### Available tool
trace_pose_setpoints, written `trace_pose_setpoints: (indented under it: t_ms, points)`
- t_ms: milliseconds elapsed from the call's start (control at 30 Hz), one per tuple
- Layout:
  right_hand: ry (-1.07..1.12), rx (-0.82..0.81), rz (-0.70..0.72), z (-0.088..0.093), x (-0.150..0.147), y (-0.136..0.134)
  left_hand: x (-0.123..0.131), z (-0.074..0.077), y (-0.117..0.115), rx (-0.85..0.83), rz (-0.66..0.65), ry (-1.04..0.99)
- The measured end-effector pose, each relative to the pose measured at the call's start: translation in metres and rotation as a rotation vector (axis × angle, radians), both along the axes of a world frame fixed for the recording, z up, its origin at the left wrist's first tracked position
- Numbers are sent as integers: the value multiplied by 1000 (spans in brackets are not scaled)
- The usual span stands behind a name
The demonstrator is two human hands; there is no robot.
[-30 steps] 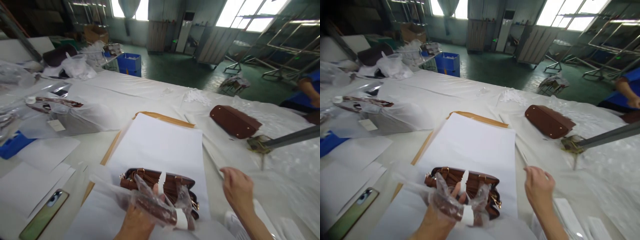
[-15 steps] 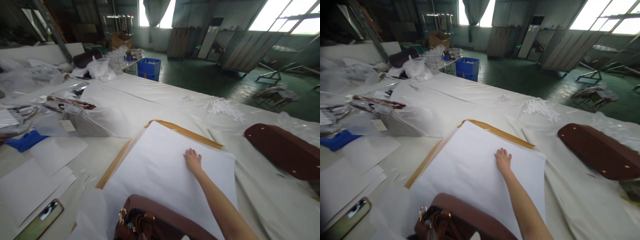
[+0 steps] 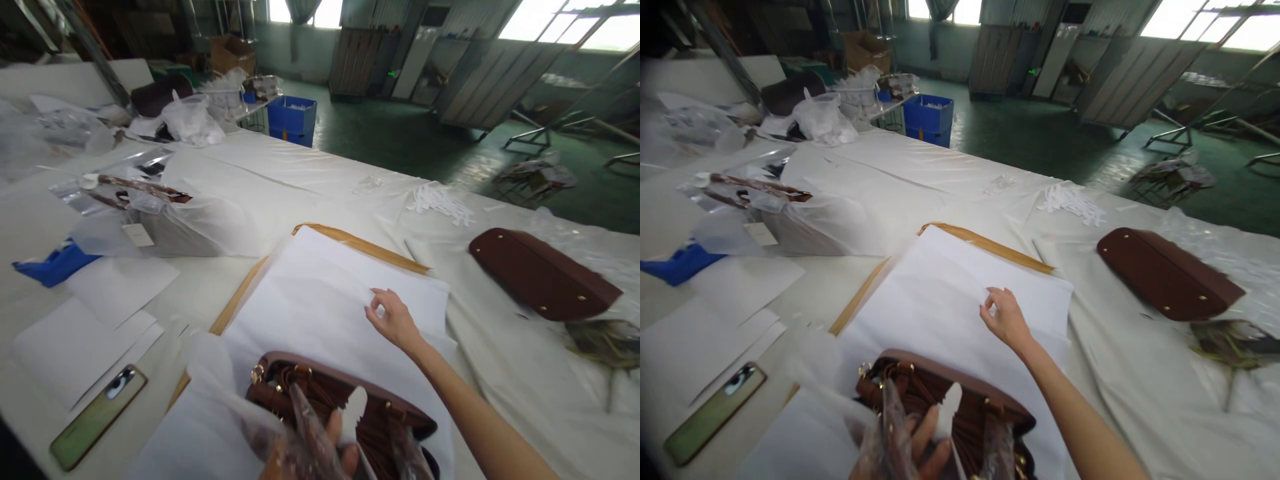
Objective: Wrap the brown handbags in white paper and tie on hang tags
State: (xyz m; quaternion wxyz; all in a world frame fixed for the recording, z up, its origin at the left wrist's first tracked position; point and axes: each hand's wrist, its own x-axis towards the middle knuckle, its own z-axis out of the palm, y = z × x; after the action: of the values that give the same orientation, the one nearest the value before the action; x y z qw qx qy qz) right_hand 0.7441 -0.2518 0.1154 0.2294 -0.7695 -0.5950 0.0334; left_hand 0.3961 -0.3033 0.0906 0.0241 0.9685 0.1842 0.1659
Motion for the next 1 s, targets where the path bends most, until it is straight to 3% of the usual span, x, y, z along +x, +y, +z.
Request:
trace_pose_setpoints:
  t_ms: [67,133,267,367,467,600,700,800,933,1000]
  points:
    - [252,6,85,39,-31,-27,-3,18,2,64,-36,-39]
    - [486,-102,111,75,-58,-48,-3,36,6,111,-49,-55]
    - [941,-194,101,116,-98,-69,-7,65,10,51,-79,25]
    - [1078,-124,-9,129,-114,-73,-12,82,7,-24,-90,71]
    - [1040,-68,-171,139,-123,-73,-17,97,1,-28,-64,59]
    - [1003,-131,-259,149,-130,-76,-22,105,-7,60,-38,-35]
    - [898,-144,-214,154,-137,-80,-23,104,-3,111,-141,-86]
    - [747,-115,-95,160,-145,-84,-18,103,7,26,-233,-37]
    - [679,-113,124,170,-162,-92,-4,104,16,-81,-221,23]
    - [704,-213,211,174,-172,-96,3,100,16,-64,-226,0]
